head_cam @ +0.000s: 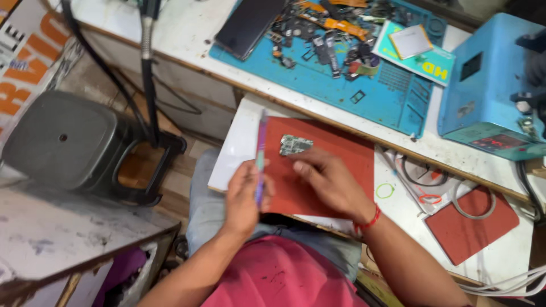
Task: The person cleans a small green circuit board using a purple toothbrush. They scrub the surface of the board repeatedly while holding it steady on a red mat. The person occasionally flips the board to clean different sides.
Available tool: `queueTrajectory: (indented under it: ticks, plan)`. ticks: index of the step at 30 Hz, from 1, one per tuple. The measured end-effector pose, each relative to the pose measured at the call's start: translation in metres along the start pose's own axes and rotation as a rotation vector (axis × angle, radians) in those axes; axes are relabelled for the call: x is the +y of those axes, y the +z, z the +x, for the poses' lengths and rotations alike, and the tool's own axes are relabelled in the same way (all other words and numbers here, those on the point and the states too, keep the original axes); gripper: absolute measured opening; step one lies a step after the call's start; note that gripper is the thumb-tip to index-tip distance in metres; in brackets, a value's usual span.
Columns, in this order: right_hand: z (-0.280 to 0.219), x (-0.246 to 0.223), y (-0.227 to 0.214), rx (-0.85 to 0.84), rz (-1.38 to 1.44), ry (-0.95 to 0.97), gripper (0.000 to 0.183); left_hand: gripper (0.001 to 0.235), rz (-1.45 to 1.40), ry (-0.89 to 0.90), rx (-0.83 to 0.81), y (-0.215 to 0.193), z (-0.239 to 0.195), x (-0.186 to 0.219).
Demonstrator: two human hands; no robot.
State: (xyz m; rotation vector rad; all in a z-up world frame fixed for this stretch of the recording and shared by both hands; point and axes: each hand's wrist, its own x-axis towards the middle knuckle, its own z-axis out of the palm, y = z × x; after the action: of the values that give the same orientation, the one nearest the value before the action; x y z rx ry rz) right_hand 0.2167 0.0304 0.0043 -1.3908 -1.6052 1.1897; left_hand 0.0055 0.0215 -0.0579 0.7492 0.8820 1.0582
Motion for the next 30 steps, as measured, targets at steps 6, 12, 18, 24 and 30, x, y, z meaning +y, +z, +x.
queueTrajectory:
  ticks: [6,12,18,24,30]
  plan:
    - [-0.024,0.010,0.062,0.281,0.527,0.045,0.027,0.020,0.552,0.463,-0.170,0.022,-0.013,-0.004]
    - [-0.047,0.022,-0.005,0.552,-0.348,0.090,0.036,0.017,1.101,0.828,-0.214,0.012,0.024,0.044]
    - [-0.041,0.011,0.005,0.392,-0.740,0.052,0.057,0.052,1.346,0.696,-0.320,0.018,0.075,0.063]
    - [-0.030,0.002,0.026,0.283,-0.864,0.188,0.057,0.083,1.220,0.685,-0.276,0.010,0.072,0.054]
    - [-0.028,-0.002,0.014,0.205,-0.914,0.127,0.059,0.093,1.229,0.685,-0.291,0.011,0.074,0.059]
